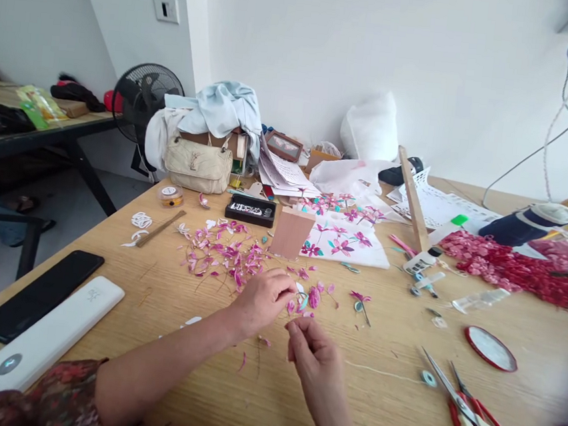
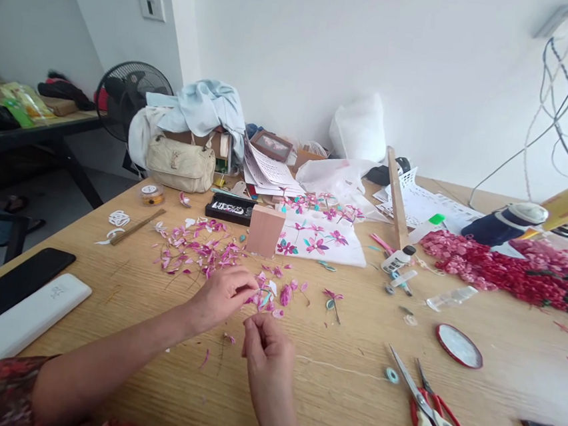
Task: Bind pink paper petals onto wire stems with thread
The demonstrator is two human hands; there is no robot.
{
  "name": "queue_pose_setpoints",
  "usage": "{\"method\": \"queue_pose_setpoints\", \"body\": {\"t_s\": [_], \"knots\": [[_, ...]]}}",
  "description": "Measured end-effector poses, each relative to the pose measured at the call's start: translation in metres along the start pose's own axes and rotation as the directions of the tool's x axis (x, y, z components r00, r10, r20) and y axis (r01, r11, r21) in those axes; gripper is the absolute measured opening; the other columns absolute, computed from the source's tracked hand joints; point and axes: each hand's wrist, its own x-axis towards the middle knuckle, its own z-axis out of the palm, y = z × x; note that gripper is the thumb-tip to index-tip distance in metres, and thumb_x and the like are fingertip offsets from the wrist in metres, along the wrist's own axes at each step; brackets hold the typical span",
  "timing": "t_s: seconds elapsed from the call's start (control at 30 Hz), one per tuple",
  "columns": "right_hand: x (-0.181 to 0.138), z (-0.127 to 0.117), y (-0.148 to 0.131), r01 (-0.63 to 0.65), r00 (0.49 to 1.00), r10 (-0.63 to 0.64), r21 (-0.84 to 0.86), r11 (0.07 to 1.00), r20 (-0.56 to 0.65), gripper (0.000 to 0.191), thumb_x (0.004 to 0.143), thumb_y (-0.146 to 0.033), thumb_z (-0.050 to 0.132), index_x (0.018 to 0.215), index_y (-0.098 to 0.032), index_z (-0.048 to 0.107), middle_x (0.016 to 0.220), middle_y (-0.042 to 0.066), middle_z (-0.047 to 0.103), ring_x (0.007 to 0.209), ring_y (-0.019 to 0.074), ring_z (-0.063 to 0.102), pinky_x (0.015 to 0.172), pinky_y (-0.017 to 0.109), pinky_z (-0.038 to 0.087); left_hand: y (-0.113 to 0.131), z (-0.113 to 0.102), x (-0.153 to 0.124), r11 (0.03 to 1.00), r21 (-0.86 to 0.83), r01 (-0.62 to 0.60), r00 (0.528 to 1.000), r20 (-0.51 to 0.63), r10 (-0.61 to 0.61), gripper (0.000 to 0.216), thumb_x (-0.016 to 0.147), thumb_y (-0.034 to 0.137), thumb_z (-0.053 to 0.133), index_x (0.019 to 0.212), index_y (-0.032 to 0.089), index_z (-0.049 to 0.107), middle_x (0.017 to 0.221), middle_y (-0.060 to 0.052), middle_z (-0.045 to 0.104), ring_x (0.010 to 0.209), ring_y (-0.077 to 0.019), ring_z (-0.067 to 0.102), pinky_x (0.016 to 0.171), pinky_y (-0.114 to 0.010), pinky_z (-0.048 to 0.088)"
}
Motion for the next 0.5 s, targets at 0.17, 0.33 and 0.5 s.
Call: {"method": "queue_pose_setpoints", "body": {"t_s": [0.17,0.33,0.5], "knots": [[0.010,-0.048,-0.035,0.253,0.960,-0.278,-0.486,0.837,0.021,0.024,0.079,-0.032,0.045,0.062,-0.019,0.056,0.046,-0.004,0.045,0.042,0.0091,0.040,0.044,0.020,0.029,0.008,-0.012,0.002,0.988,-0.056,-0.141,0.946,0.288,0.152,0.014,0.079,0.013,0.049,0.074,0.014,0.062,0.077,-0.003,0.061,0.075,-0.0128,0.053,0.071,-0.024,0.040],[0.038,-0.062,-0.029,0.246,0.968,-0.237,-0.448,0.859,0.078,0.026,0.082,-0.033,0.043,0.067,-0.018,0.058,0.053,-0.003,0.049,0.050,0.0111,0.043,0.049,0.020,0.032,0.016,-0.019,0.001,0.808,-0.542,0.231,0.934,0.357,-0.028,0.005,0.071,0.018,0.060,0.070,0.013,0.061,0.067,0.000,0.058,0.062,-0.0086,0.051,0.060,-0.020,0.039],[0.021,-0.028,0.000,0.240,0.971,-0.222,-0.320,0.916,0.091,0.030,0.084,-0.034,0.039,0.064,-0.017,0.053,0.048,-0.004,0.042,0.045,0.0095,0.040,0.044,0.018,0.030,0.011,-0.010,0.005,0.653,-0.673,0.347,0.937,0.225,-0.266,0.011,0.070,0.024,0.060,0.070,0.013,0.058,0.058,0.003,0.053,0.050,-0.0066,0.045,0.050,-0.019,0.035]]}}
